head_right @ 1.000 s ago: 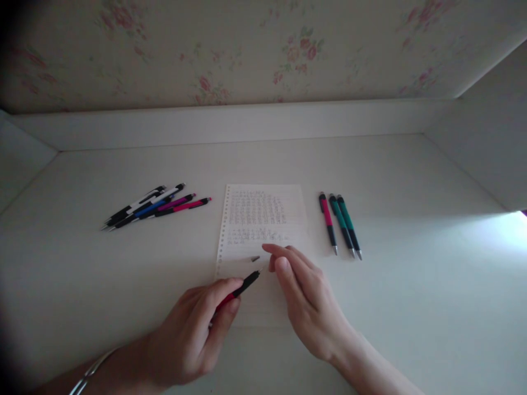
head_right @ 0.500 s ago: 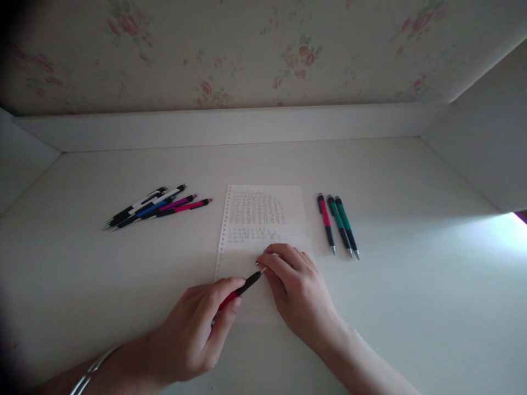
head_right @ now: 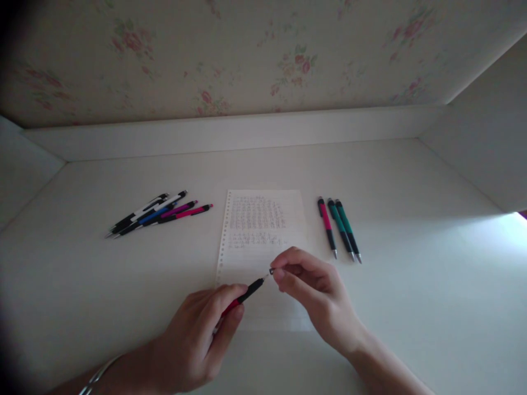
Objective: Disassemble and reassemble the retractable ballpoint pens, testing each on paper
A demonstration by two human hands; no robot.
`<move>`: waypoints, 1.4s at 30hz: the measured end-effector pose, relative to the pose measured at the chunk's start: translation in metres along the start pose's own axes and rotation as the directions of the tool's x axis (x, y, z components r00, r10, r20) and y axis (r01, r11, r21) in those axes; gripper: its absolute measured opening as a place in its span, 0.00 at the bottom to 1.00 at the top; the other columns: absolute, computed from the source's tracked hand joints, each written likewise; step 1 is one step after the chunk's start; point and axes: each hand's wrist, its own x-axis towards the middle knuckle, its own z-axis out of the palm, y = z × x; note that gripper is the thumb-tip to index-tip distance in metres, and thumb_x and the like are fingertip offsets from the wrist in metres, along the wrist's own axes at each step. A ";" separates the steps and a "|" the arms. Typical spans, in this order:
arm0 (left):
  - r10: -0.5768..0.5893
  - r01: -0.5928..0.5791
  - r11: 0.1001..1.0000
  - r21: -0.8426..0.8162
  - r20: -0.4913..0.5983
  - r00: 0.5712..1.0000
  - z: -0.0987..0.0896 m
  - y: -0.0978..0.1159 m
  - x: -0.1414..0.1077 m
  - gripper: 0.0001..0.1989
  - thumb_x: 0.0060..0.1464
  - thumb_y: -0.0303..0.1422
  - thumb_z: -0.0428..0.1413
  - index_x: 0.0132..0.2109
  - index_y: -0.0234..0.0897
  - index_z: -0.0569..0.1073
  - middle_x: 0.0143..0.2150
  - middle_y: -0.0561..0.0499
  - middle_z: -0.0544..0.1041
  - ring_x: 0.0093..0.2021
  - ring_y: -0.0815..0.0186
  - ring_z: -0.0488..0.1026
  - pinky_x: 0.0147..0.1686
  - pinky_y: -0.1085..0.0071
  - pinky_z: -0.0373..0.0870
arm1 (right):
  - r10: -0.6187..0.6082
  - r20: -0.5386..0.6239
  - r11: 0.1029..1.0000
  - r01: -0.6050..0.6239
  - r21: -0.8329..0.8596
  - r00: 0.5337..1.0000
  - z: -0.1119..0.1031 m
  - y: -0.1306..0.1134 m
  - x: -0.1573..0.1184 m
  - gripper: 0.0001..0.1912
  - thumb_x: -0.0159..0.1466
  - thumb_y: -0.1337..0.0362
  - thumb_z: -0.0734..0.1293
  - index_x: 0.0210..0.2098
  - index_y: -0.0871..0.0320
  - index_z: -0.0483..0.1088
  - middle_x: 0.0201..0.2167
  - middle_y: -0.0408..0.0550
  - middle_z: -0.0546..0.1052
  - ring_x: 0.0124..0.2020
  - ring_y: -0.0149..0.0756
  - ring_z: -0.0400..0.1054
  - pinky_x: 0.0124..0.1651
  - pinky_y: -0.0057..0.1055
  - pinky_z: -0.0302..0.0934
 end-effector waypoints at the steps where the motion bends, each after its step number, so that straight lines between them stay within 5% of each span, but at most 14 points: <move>1: 0.003 -0.003 1.000 0.001 0.003 1.000 0.000 0.000 0.000 0.12 0.70 0.27 0.46 0.57 0.31 0.66 0.41 0.42 0.84 0.36 0.59 0.83 0.35 0.65 0.82 | 0.000 0.015 1.000 -0.001 0.005 1.000 0.000 0.001 -0.001 0.05 0.64 0.58 0.74 0.38 0.52 0.79 0.30 0.43 0.74 0.31 0.32 0.65 0.33 0.26 0.62; 10: 0.002 -0.002 1.000 0.014 0.046 0.999 0.001 -0.001 -0.004 0.13 0.70 0.27 0.46 0.58 0.33 0.67 0.42 0.45 0.84 0.36 0.59 0.83 0.35 0.62 0.81 | -0.018 0.121 0.997 0.027 -0.076 0.993 0.007 -0.006 -0.001 0.06 0.66 0.59 0.72 0.34 0.54 0.77 0.29 0.44 0.73 0.29 0.31 0.64 0.30 0.27 0.59; 19: -0.001 0.000 1.000 0.026 0.037 0.999 0.001 0.000 -0.005 0.12 0.71 0.27 0.46 0.57 0.34 0.67 0.41 0.45 0.84 0.35 0.61 0.83 0.35 0.65 0.80 | -0.042 0.018 0.998 0.042 -0.044 0.999 -0.006 0.000 -0.002 0.05 0.66 0.60 0.72 0.36 0.53 0.76 0.30 0.44 0.73 0.31 0.33 0.63 0.30 0.27 0.58; 30: 0.020 -0.021 0.999 0.031 0.028 0.999 0.001 0.000 -0.003 0.11 0.70 0.26 0.46 0.56 0.33 0.68 0.41 0.44 0.84 0.37 0.61 0.83 0.37 0.65 0.81 | -0.001 0.146 0.988 0.024 -0.154 0.989 0.005 -0.012 -0.001 0.08 0.67 0.58 0.70 0.33 0.54 0.74 0.27 0.43 0.71 0.29 0.32 0.62 0.30 0.27 0.58; 42: 0.031 -0.032 0.999 0.038 0.015 0.999 0.000 0.001 -0.002 0.11 0.71 0.27 0.45 0.55 0.33 0.68 0.40 0.44 0.84 0.36 0.61 0.83 0.35 0.66 0.81 | -0.197 0.195 0.808 0.271 -0.522 0.961 0.010 -0.015 0.000 0.19 0.71 0.56 0.66 0.25 0.56 0.68 0.21 0.41 0.70 0.24 0.30 0.63 0.27 0.28 0.57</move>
